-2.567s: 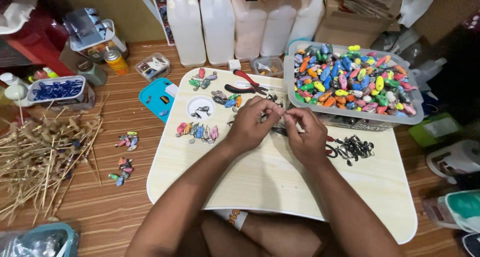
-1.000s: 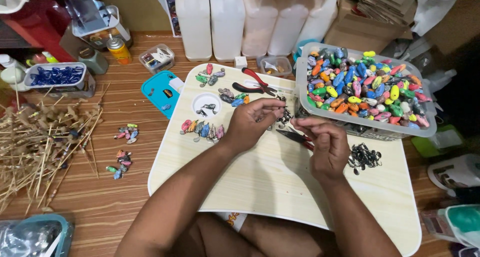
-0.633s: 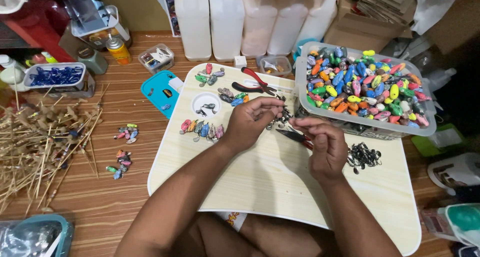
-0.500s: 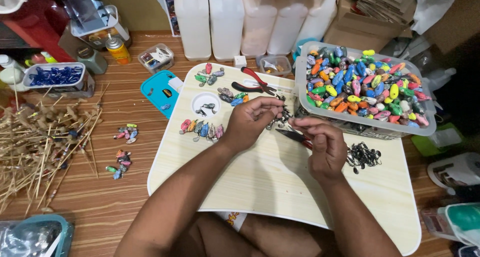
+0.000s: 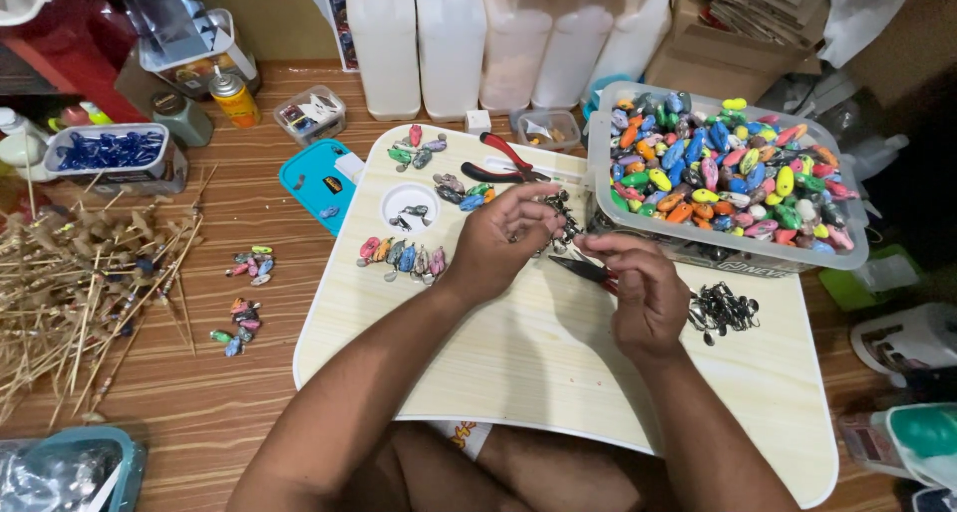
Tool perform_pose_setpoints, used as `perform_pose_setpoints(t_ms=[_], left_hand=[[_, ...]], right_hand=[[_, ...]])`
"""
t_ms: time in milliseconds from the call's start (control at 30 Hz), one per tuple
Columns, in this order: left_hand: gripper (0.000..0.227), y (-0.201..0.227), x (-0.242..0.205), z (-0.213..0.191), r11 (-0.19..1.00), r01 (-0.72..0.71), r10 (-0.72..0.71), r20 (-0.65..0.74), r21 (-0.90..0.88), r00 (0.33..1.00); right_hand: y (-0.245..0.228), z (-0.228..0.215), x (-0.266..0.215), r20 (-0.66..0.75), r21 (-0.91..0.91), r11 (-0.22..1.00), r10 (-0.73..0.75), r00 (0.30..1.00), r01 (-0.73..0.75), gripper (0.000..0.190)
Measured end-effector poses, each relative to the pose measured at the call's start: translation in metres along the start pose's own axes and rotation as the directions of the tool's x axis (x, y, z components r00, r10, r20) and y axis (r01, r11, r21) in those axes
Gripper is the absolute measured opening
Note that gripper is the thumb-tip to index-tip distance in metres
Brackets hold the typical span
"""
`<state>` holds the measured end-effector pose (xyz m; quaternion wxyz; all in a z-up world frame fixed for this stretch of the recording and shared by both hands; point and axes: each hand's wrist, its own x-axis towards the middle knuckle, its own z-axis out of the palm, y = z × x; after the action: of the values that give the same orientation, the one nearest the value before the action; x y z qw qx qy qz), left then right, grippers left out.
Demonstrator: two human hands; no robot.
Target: Assembling small fishing lures by attaching colorful bodies to hooks using pliers and scissors
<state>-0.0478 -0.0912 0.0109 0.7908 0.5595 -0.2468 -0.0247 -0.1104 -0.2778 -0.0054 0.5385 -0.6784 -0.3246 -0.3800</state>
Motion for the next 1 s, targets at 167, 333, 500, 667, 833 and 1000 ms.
perform_pose_setpoints(t_ms=[167, 333, 500, 667, 833, 1000], left_hand=[[0.064, 0.006, -0.006, -0.001, 0.985, -0.085, 0.051, 0.214, 0.151, 0.975], [0.063, 0.013, -0.007, 0.001, 0.979, -0.111, 0.05, 0.322, 0.171, 0.945], [0.046, 0.013, -0.006, -0.006, 0.976, -0.024, -0.021, 0.205, 0.216, 0.978], [0.023, 0.02, -0.006, -0.001, 0.973, -0.061, 0.021, 0.177, 0.223, 0.984], [0.019, 0.013, -0.003, -0.005, 0.96, -0.157, 0.116, 0.182, 0.23, 0.976], [0.018, 0.009, 0.0, -0.008, 0.969, -0.165, 0.117, 0.245, 0.185, 0.962]], right_hand=[[-0.012, 0.005, 0.014, 0.141, -0.344, 0.935, -0.041, 0.989, 0.087, 0.018], [-0.011, 0.004, 0.013, 0.157, -0.426, 0.904, 0.102, 0.982, -0.025, 0.016], [-0.016, 0.004, 0.019, 0.055, -0.546, 0.837, 0.066, 0.996, -0.026, 0.015], [-0.011, 0.001, 0.017, 0.002, -0.576, 0.817, 0.043, 0.999, -0.034, 0.013], [-0.013, 0.0, 0.016, -0.008, -0.572, 0.82, 0.029, 1.0, -0.029, 0.011], [-0.017, 0.003, 0.017, -0.031, -0.497, 0.864, 0.074, 0.997, -0.079, 0.009]])
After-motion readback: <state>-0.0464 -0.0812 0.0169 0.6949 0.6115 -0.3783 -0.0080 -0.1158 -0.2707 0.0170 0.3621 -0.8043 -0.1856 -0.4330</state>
